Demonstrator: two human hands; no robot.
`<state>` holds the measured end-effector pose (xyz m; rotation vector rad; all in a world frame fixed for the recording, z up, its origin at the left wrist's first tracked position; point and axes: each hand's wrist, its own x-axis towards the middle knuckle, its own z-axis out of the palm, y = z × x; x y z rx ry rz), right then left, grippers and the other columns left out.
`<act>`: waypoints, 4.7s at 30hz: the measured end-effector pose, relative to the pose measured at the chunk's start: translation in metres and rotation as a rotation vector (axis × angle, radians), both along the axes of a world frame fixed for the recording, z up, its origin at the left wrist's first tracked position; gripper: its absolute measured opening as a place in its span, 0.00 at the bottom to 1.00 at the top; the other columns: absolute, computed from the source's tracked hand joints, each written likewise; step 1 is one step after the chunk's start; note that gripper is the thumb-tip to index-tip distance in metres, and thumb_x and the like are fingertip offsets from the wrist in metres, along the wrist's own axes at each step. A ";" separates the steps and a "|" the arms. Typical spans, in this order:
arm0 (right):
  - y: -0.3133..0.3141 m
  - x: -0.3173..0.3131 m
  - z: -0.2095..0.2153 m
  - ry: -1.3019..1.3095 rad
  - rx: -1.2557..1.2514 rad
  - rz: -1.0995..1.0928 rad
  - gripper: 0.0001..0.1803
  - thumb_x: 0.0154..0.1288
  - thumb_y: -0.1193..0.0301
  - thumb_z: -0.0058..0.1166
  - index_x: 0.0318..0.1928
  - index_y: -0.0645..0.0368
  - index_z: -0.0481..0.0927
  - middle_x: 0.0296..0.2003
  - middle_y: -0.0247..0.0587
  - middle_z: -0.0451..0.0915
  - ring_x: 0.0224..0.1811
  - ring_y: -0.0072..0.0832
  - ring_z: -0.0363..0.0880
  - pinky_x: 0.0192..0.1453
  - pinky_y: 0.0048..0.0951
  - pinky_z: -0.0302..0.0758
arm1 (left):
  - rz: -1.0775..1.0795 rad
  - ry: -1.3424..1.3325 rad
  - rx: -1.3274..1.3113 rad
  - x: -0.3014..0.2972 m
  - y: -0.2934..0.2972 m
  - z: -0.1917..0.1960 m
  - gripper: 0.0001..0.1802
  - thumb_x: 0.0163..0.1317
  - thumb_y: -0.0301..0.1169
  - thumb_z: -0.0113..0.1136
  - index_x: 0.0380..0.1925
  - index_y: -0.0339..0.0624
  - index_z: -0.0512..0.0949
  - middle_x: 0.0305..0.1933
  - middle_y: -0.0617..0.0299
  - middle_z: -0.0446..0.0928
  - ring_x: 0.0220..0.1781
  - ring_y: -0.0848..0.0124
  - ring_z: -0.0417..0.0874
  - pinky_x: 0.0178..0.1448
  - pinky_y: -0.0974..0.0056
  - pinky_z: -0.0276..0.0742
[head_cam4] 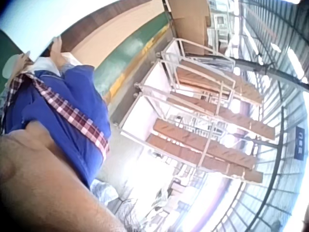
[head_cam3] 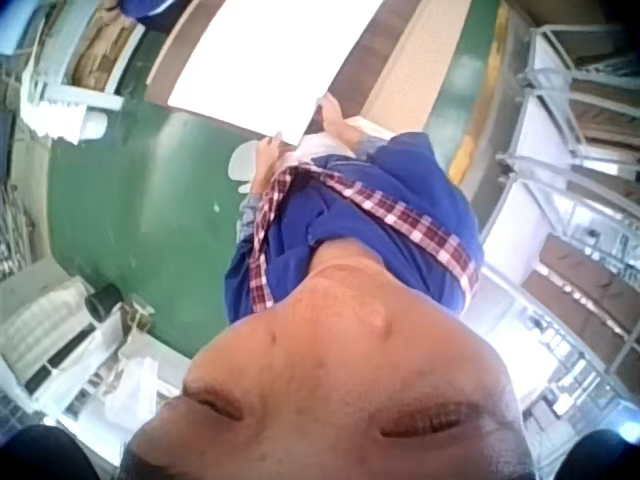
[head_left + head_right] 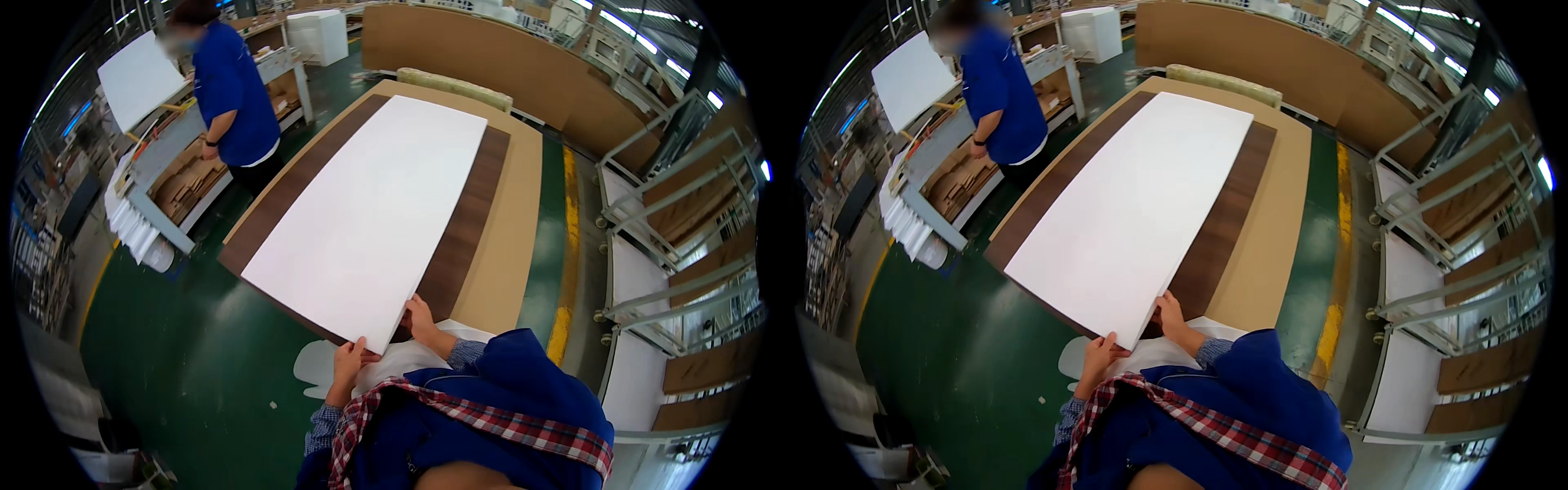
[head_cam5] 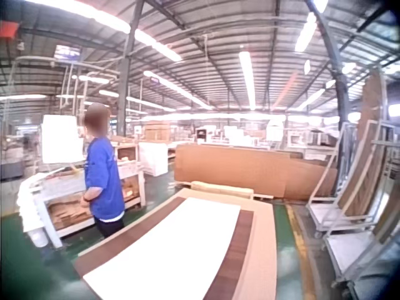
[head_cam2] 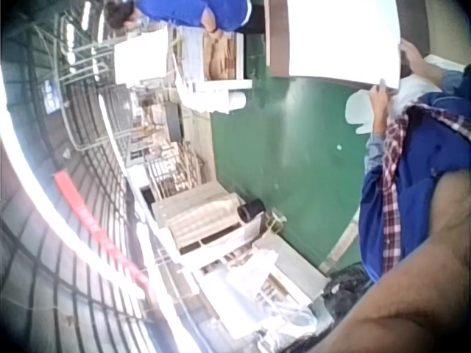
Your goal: The person aligns and joins two large white panels on a workbench while a coworker cuts and tapes them. The person then places a translucent sheet over the joined panels and smooths it down.
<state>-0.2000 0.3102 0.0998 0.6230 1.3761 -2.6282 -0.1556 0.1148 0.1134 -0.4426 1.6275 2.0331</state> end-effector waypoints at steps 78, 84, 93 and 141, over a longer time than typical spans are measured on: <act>0.158 0.105 0.080 0.257 0.794 -0.377 0.17 0.53 0.81 0.40 0.45 0.67 0.72 0.33 0.30 0.75 0.30 0.12 0.68 0.33 0.14 0.66 | -0.771 1.030 -1.691 -0.107 0.052 0.013 0.04 0.46 0.26 0.56 0.17 0.43 0.79 0.23 0.62 0.77 0.25 0.66 0.81 0.20 0.64 0.72; 0.150 0.101 0.078 0.252 0.800 -0.360 0.16 0.53 0.82 0.41 0.44 0.67 0.73 0.31 0.29 0.75 0.29 0.12 0.68 0.32 0.14 0.65 | -0.674 1.040 -1.799 -0.124 0.034 0.008 0.05 0.47 0.26 0.57 0.16 0.44 0.78 0.19 0.62 0.76 0.23 0.67 0.81 0.19 0.65 0.71; 0.209 0.132 0.132 0.267 0.793 -0.401 0.14 0.52 0.81 0.40 0.41 0.67 0.73 0.31 0.31 0.76 0.28 0.14 0.71 0.33 0.14 0.67 | -0.795 0.902 -1.758 -0.126 0.025 -0.001 0.06 0.49 0.28 0.55 0.19 0.45 0.80 0.22 0.61 0.78 0.26 0.65 0.82 0.23 0.63 0.72; 0.306 0.252 0.045 0.334 0.745 -0.813 0.09 0.61 0.73 0.44 0.23 0.57 0.68 0.22 0.28 0.69 0.25 0.15 0.66 0.31 0.17 0.67 | -0.827 1.707 -1.455 0.002 0.094 -0.077 0.04 0.46 0.29 0.53 0.20 0.41 0.75 0.26 0.57 0.72 0.32 0.61 0.72 0.28 0.54 0.73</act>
